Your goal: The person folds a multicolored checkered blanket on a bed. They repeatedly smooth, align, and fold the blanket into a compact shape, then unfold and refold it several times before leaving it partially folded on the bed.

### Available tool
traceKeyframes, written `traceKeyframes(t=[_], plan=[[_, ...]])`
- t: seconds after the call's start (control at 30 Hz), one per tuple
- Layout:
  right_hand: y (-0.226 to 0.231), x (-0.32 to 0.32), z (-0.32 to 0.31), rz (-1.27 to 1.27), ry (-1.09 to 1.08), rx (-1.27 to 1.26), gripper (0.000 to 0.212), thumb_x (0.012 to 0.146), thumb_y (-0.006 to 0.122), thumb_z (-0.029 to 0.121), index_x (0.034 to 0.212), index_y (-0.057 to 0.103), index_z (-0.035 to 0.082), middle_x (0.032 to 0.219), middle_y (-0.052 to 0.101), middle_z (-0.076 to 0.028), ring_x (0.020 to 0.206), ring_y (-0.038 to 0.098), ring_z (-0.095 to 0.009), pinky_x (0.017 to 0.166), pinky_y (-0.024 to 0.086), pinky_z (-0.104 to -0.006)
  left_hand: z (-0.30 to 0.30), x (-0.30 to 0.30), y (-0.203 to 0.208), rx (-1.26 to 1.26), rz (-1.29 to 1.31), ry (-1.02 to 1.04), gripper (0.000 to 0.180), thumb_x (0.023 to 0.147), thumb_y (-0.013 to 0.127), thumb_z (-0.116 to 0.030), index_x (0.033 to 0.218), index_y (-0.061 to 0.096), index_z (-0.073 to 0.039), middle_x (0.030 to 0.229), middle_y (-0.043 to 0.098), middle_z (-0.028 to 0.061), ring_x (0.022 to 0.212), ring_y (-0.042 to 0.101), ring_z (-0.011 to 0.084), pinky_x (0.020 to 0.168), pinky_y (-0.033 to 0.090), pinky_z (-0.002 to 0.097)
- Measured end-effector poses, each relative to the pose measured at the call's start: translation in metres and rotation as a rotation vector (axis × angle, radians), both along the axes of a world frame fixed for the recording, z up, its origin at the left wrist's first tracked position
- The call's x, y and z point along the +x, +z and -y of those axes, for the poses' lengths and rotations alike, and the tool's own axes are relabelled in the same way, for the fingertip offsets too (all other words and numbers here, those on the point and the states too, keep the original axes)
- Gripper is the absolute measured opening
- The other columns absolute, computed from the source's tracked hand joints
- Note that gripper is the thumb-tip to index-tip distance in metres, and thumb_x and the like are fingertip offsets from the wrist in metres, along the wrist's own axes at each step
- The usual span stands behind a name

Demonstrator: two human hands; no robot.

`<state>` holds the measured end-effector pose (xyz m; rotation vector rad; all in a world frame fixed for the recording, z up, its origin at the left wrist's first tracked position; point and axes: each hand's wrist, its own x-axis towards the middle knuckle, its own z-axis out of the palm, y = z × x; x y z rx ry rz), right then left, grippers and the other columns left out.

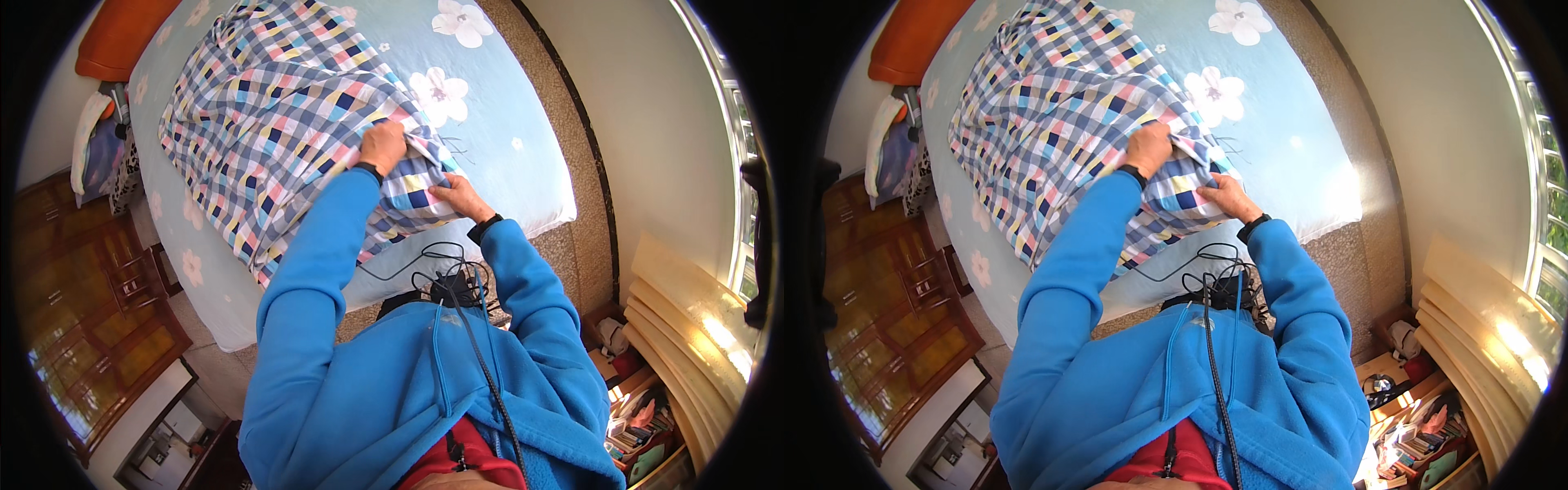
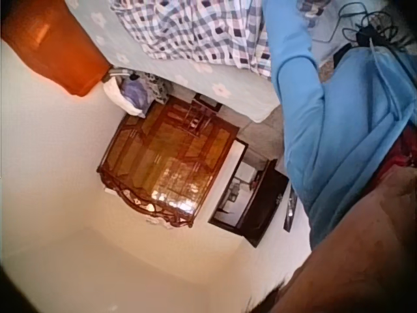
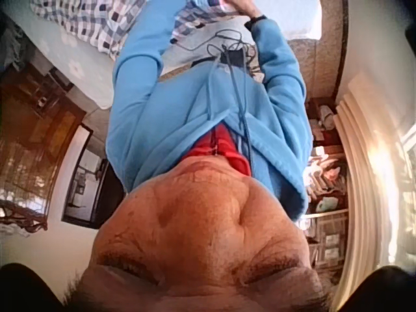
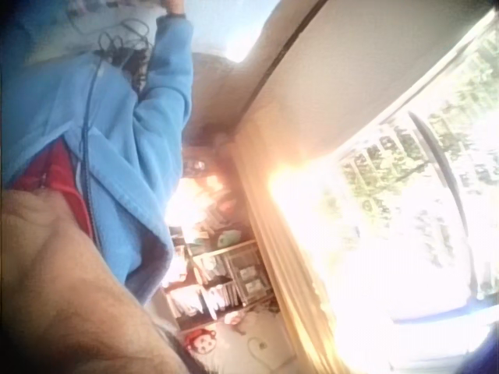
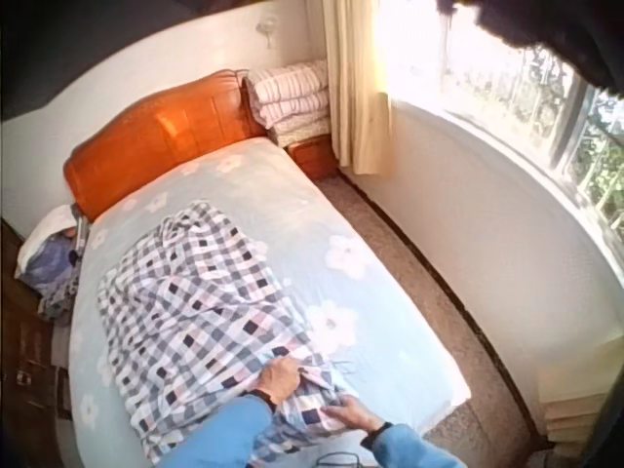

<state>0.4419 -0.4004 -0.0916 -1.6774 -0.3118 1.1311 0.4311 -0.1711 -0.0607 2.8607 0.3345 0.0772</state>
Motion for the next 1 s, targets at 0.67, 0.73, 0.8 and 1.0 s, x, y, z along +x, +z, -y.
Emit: traceKeyframes(t=[0.67,0.73,0.8,1.0], plan=[[0.024,-0.06,0.097,0.033,0.129,-0.094,0.019,0.09,0.064,0.011,0.107,0.068,0.003,0.081,0.072,-0.005,0.075,0.063,-0.01,0.07,0.051,-0.0279,-0.096,0.004,0.037,-0.098,0.009,0.239,0.032,0.079,0.062,-0.019,0.109,0.068,-0.01,0.109,0.066,0.0149,0.104,0.06,0.0365,0.092,0.048,0.0437],[0.009,-0.058,0.099,0.01,0.111,-0.13,0.024,0.088,0.067,0.015,0.106,0.068,0.0,0.083,0.071,-0.006,0.076,0.063,-0.011,0.07,0.051,-0.0283,-0.069,-0.025,0.039,0.046,0.385,0.112,0.037,0.075,0.065,-0.013,0.113,0.062,-0.008,0.11,0.063,0.0126,0.107,0.057,0.0344,0.094,0.044,0.0436],[-0.001,-0.057,0.1,-0.016,0.122,-0.228,0.026,0.086,0.069,0.017,0.106,0.068,0.0,0.085,0.072,-0.007,0.077,0.064,-0.011,0.071,0.051,-0.0292,-0.04,-0.065,0.043,0.142,0.522,0.026,0.034,0.075,0.063,-0.009,0.109,0.061,-0.006,0.109,0.063,0.0122,0.105,0.056,0.0337,0.093,0.043,0.0435],[-0.006,-0.043,0.086,0.051,0.173,-0.263,0.035,0.082,0.071,0.024,0.104,0.067,-0.003,0.088,0.072,-0.011,0.08,0.068,-0.019,0.073,0.053,-0.0331,-0.006,-0.246,0.024,-0.194,0.306,0.224,0.023,0.08,0.059,0.0,0.103,0.064,-0.004,0.105,0.065,0.0136,0.1,0.059,0.0332,0.087,0.048,0.0425]])
